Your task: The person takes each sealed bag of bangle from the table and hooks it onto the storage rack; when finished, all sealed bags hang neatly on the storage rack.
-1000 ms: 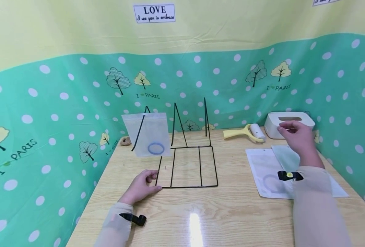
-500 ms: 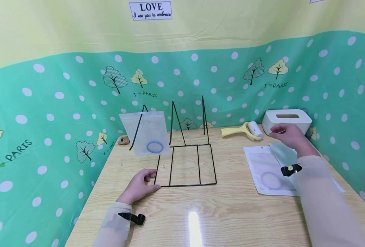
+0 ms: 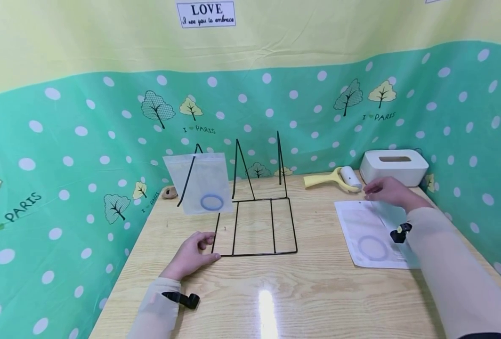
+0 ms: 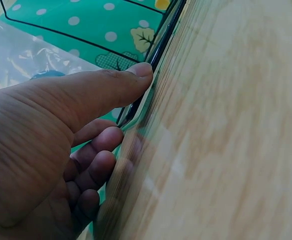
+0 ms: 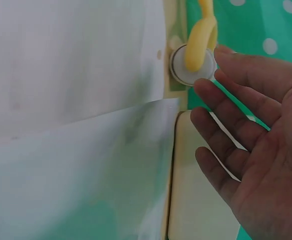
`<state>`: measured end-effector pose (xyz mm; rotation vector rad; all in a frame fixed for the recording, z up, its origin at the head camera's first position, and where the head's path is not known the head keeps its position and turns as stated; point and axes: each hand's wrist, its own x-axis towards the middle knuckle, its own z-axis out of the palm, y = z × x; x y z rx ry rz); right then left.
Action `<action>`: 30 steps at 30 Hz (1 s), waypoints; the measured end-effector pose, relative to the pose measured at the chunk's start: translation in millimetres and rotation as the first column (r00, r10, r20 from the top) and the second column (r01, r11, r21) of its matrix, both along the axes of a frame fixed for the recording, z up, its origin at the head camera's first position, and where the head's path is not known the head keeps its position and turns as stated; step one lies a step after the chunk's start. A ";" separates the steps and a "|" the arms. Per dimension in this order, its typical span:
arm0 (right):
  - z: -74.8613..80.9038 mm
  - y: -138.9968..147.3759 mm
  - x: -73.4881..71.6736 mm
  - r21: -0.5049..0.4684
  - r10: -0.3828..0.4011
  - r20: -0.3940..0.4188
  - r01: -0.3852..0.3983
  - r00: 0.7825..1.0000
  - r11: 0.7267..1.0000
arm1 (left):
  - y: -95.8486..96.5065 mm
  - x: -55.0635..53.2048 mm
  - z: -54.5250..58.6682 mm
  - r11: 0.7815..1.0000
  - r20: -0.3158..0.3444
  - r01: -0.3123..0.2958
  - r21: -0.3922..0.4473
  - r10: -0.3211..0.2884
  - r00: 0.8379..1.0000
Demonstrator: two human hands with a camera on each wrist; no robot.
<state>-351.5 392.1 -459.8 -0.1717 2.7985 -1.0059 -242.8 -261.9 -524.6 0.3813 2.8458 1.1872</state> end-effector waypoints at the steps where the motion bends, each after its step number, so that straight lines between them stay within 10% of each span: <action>1: -1.5 0.1 -1.2 0.004 0.004 0.011 -0.004 1.000 1.000 | 0.2 0.3 0.3 1.000 0.001 -0.001 0.000 0.001 1.000; 30: -22.7 -24.6 -16.7 0.145 0.035 0.061 -0.043 0.998 0.988 | -1.0 0.4 -0.3 1.000 -0.002 -0.002 -0.011 0.002 1.000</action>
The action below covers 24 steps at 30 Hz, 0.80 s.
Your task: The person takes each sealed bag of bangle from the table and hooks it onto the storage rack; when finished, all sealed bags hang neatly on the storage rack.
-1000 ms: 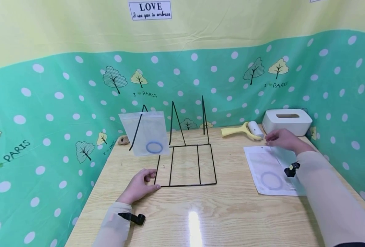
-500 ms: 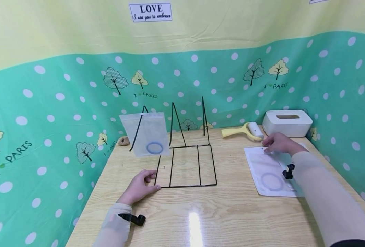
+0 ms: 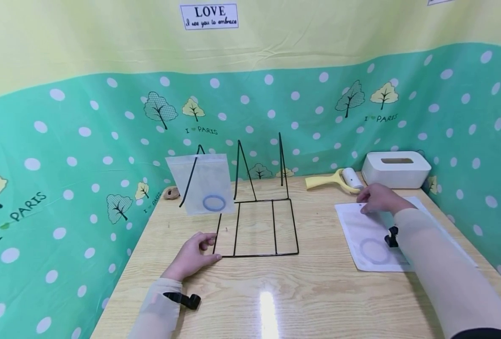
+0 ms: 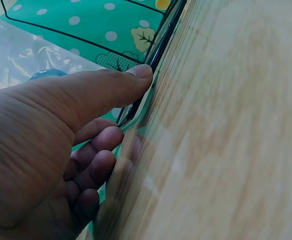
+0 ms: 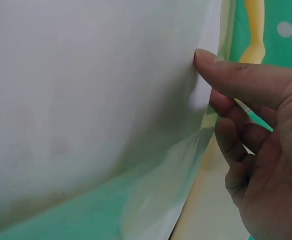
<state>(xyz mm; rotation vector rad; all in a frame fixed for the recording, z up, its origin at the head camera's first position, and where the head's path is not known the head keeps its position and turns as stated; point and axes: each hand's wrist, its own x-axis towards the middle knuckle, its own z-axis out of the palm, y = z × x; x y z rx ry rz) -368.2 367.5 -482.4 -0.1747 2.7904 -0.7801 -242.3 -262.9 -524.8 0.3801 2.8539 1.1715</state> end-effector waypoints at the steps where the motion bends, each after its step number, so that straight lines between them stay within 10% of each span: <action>1: -0.2 -2.2 0.2 0.005 0.008 -0.003 -0.008 1.000 1.000 | 0.1 0.1 0.1 1.000 0.000 0.001 0.000 -0.001 1.000; 24: 13.4 -37.1 5.8 -0.052 0.047 -0.041 -0.050 0.998 0.997 | 0.9 1.4 1.7 1.000 -0.005 0.001 0.004 -0.001 1.000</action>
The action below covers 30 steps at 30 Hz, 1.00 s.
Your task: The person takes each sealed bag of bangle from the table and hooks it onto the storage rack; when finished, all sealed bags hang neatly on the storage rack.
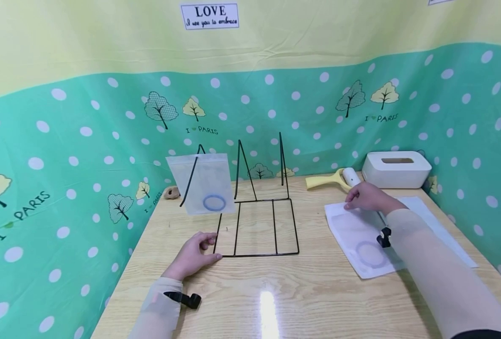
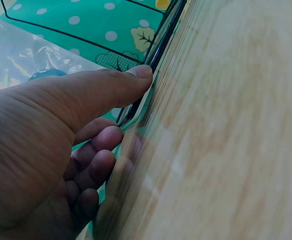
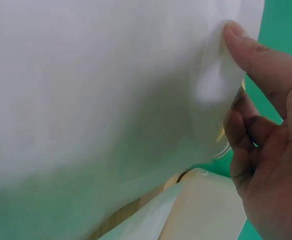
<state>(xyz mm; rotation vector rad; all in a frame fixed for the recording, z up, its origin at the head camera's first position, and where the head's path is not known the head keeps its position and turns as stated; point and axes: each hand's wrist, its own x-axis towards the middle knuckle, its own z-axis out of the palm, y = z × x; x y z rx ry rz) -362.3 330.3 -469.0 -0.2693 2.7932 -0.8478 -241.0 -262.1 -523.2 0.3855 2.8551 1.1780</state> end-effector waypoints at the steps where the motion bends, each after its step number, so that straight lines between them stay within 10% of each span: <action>1: 1.7 -2.0 0.7 -0.009 -0.004 0.004 0.004 1.000 1.000 | -0.2 0.1 0.2 1.000 0.000 0.000 0.000 0.000 1.000; 11: 15.8 -13.8 10.2 -0.077 0.066 -0.020 -0.067 0.998 0.995 | -0.1 0.9 3.1 1.000 0.000 -0.001 0.006 0.001 1.000; 30: 48.6 -16.5 55.2 -0.088 -0.096 -0.147 0.084 0.984 0.993 | -0.9 0.1 0.7 1.000 0.004 0.007 0.011 -0.007 1.000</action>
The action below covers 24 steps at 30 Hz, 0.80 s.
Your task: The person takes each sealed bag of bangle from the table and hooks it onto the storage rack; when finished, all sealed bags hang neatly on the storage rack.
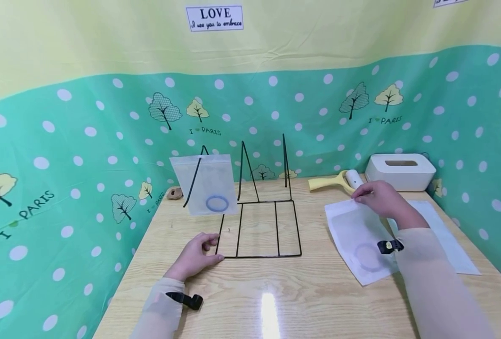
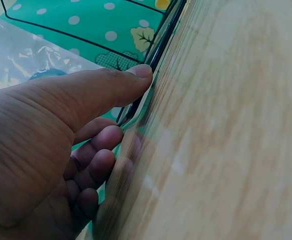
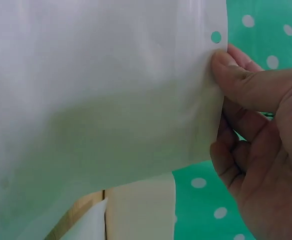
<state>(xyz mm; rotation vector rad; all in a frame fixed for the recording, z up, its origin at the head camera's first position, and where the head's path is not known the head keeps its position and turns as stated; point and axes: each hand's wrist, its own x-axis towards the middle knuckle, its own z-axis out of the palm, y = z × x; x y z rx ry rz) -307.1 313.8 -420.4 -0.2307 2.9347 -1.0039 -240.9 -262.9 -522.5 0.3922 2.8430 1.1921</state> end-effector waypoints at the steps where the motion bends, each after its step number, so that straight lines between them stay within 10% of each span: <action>1: 1.5 0.5 2.3 -0.001 -0.003 -0.006 0.003 1.000 1.000 | -0.1 -0.2 -0.3 1.000 0.002 0.001 0.001 -0.001 1.000; 24: 52.8 18.3 45.3 0.101 -0.054 -0.321 0.091 0.946 0.991 | -2.2 -1.6 -3.1 1.000 -0.007 0.015 0.013 -0.015 1.000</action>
